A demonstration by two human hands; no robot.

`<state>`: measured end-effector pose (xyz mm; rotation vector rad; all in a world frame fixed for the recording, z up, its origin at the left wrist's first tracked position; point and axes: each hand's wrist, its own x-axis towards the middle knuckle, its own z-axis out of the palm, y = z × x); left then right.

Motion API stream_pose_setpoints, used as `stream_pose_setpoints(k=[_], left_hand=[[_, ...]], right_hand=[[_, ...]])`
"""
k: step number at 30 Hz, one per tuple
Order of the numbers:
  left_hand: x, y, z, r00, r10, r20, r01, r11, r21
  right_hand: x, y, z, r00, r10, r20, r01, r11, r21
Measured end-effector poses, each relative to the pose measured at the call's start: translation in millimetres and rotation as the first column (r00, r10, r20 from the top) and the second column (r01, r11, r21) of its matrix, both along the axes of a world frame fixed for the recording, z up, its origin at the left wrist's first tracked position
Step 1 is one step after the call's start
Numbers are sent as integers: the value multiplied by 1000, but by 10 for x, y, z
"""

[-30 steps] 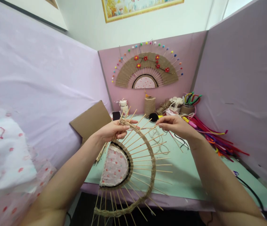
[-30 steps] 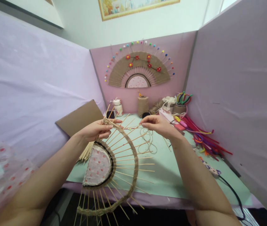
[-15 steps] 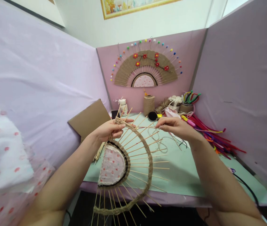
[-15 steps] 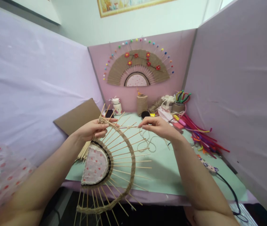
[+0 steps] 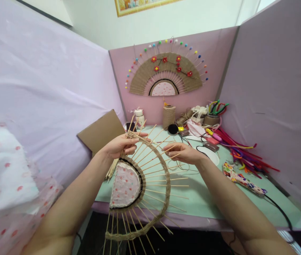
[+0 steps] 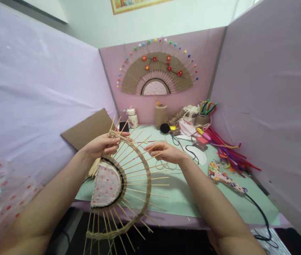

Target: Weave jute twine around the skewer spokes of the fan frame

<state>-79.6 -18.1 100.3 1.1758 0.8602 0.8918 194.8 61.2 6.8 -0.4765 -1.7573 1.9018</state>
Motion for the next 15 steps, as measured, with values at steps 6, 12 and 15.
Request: stream_pose_setpoints(k=[6,12,15], left_hand=[[-60,-31,-27,999,18,34,-18,1000,-4],[-140,-46,-50,997,45,70,-47,999,14],[-176,-44,-70,994,71,81,-71,997,8]], right_hand=[[-90,-106,19,985,-14,171,-13,989,151],[-98,-115,31,991,-66,118,40,977,210],[-89,-159,85,988,-120,98,81,940,330]])
